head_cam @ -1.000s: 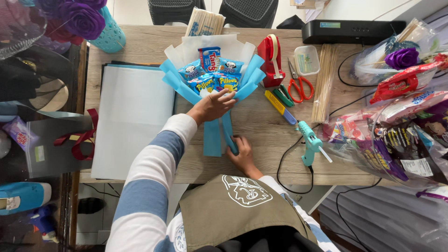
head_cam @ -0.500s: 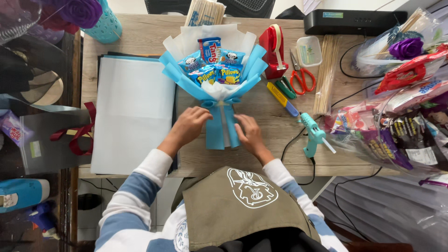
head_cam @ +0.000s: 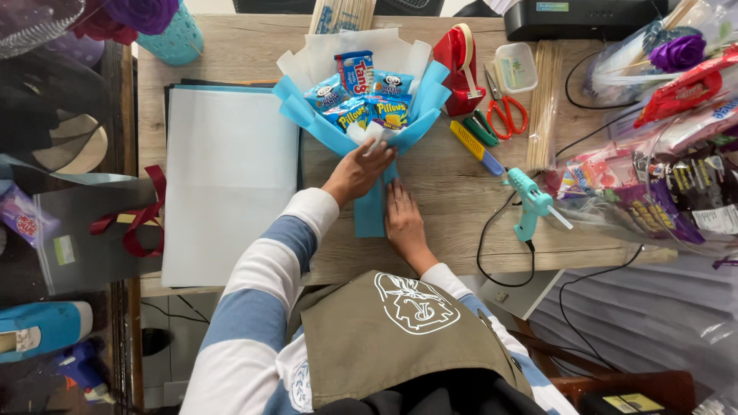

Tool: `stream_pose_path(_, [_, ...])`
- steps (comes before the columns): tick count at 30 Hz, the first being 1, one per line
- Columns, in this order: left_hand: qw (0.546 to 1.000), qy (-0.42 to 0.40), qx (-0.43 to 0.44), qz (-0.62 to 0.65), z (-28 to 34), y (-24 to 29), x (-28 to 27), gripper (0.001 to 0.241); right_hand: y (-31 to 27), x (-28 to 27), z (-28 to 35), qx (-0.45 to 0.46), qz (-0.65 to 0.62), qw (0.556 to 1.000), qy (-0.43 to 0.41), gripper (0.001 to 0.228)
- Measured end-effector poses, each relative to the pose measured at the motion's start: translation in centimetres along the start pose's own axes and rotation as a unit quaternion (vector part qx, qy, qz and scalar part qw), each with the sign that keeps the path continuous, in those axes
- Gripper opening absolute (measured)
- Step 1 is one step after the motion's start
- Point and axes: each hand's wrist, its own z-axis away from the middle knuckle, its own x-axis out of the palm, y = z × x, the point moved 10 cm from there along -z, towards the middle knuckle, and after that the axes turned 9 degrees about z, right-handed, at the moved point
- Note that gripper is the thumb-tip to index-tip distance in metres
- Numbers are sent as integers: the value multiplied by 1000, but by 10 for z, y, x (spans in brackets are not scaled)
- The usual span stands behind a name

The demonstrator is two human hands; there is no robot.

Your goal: The person wraps a snack bouquet made of packaged snacks in blue tissue paper. They fold and pleat the paper around the snacks, secure it with a rubber band, and then tie a light blue ribbon around the base to finish the presentation.

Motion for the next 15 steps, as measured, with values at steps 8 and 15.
stream_pose_path(8, [998,-44,-47,15,-4,0,-13,61,72,23,7,197,-312,924,-103,27])
stream_pose_path(15, [998,41,-39,13,-8,7,-43,50,93,103,0,337,-422,834,-110,32])
